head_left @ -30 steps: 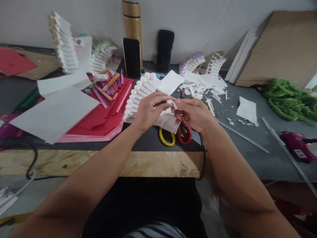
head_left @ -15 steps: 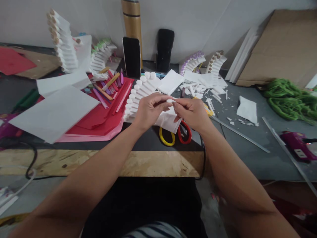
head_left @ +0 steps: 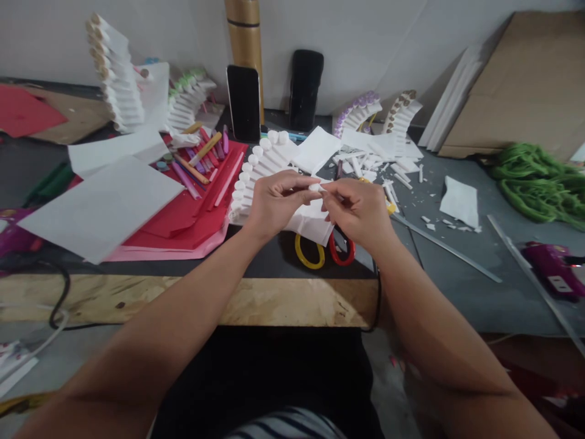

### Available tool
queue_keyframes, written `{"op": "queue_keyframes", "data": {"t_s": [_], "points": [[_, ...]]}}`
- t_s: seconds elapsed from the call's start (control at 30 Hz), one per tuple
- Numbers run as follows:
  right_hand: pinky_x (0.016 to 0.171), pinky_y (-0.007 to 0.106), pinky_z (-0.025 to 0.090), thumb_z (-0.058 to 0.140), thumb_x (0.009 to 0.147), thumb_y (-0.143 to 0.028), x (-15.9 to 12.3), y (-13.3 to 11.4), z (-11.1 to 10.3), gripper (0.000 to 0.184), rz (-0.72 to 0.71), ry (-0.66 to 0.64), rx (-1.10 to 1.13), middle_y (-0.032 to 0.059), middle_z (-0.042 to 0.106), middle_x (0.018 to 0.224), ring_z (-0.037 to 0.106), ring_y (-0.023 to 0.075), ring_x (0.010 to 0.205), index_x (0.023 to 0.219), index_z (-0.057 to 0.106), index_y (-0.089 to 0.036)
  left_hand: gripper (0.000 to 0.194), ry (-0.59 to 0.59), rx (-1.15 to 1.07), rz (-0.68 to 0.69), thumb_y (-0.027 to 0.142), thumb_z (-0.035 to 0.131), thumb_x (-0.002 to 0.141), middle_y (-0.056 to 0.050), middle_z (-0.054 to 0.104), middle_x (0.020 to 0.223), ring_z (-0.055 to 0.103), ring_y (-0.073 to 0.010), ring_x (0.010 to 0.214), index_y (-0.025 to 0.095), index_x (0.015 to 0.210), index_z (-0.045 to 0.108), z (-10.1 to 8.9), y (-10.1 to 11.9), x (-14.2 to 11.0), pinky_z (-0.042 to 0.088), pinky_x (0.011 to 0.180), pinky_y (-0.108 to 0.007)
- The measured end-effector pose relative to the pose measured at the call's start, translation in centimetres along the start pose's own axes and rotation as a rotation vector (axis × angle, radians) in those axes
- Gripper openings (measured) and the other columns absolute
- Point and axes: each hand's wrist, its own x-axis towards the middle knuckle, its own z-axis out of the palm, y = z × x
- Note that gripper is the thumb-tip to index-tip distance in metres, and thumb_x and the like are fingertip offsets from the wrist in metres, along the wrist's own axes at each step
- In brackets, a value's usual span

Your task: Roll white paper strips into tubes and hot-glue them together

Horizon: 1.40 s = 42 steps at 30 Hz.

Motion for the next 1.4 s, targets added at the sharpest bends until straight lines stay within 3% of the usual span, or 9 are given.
{"op": "queue_keyframes", "data": {"t_s": [0.13,0.27,0.47,0.6,0.67,0.87,1.03,1.23,1.4], "points": [[0.062,0.030,0.045,0.055,0.090,-0.025,0.1,0.0,0.0,0.019,-0.039,-0.016,0.007,0.0033,0.066,0.067,0.059,0.0165,0.062,0.082,0.073,-0.021,0.022,0.019,0.037,0.016,0.038,0.083,0.075,-0.003,0.071,0.075,0.064,-0.0127,0.068,0.018,0.082,0.079,0.0,0.0,0.1,0.051,0.063,-0.027],[0.058,0.029,0.043,0.055,0.093,-0.028,0.1,0.0,-0.1,0.030,-0.033,-0.053,0.059,0.0017,0.063,0.058,0.055,0.0136,0.055,0.067,0.069,-0.020,0.022,0.005,0.137,0.062,0.037,0.082,0.077,-0.003,0.070,0.071,0.060,-0.0120,0.065,0.016,0.073,0.076,0.0,0.1,-0.2,0.047,0.060,-0.026],[0.056,0.027,0.045,0.059,0.090,-0.029,0.1,0.5,0.2,0.028,0.045,-0.070,0.180,0.0003,0.067,0.059,0.059,0.0118,0.053,0.065,0.071,-0.020,0.006,0.037,0.229,0.092,0.022,0.077,0.078,0.000,0.067,0.070,0.058,-0.0100,0.064,0.017,0.076,0.073,0.4,0.1,-0.7,0.045,0.059,-0.023],[0.055,0.026,0.048,0.062,0.087,-0.030,0.3,0.6,0.4,0.025,0.108,-0.067,0.309,0.0006,0.069,0.062,0.061,0.0112,0.051,0.069,0.074,-0.019,0.006,0.043,0.222,0.069,0.016,0.073,0.076,0.002,0.064,0.068,0.055,-0.0089,0.060,0.017,0.072,0.069,0.6,0.2,-0.9,0.042,0.055,-0.022],[0.053,0.025,0.048,0.064,0.086,-0.032,0.4,0.6,0.4,0.025,0.154,-0.073,0.349,0.0003,0.069,0.058,0.061,0.0110,0.050,0.068,0.074,-0.018,0.004,0.024,0.221,0.058,0.014,0.070,0.076,0.002,0.063,0.067,0.054,-0.0091,0.060,0.017,0.075,0.069,0.6,0.1,-0.9,0.042,0.056,-0.022],[0.051,0.022,0.048,0.064,0.085,-0.030,0.5,0.9,0.7,0.029,0.237,-0.091,0.353,0.0004,0.067,0.053,0.060,0.0097,0.049,0.061,0.071,-0.017,0.021,-0.060,0.307,0.113,0.009,0.062,0.075,0.002,0.058,0.073,0.056,-0.0118,0.069,0.020,0.088,0.075,0.2,-0.8,-0.5,0.045,0.065,-0.026],[0.051,0.021,0.051,0.065,0.085,-0.030,0.5,1.0,0.8,0.026,0.297,-0.079,0.425,0.0004,0.066,0.052,0.060,0.0089,0.047,0.064,0.072,-0.016,0.018,-0.159,0.380,0.155,0.017,0.060,0.087,-0.003,0.063,0.081,0.060,-0.0158,0.079,0.020,0.095,0.076,-0.1,-0.7,-0.2,0.048,0.076,-0.030],[0.046,0.022,0.053,0.079,0.076,-0.049,0.7,1.0,0.8,0.037,0.459,-0.056,0.588,0.0040,0.069,0.059,0.060,0.0094,0.043,0.064,0.070,-0.015,0.014,-0.181,0.471,0.186,0.023,0.058,0.094,-0.005,0.065,0.088,0.062,-0.0187,0.087,0.018,0.098,0.071,-0.2,-0.3,-0.1,0.049,0.082,-0.032],[0.043,0.024,0.054,0.074,0.078,-0.063,1.0,1.3,0.4,0.046,0.576,-0.008,0.667,0.0053,0.071,0.066,0.062,0.0113,0.043,0.079,0.068,-0.017,0.011,-0.137,0.371,0.128,0.026,0.063,0.092,-0.005,0.066,0.094,0.062,-0.0172,0.089,0.019,0.098,0.069,-0.3,-0.9,0.2,0.050,0.077,-0.029]]}}
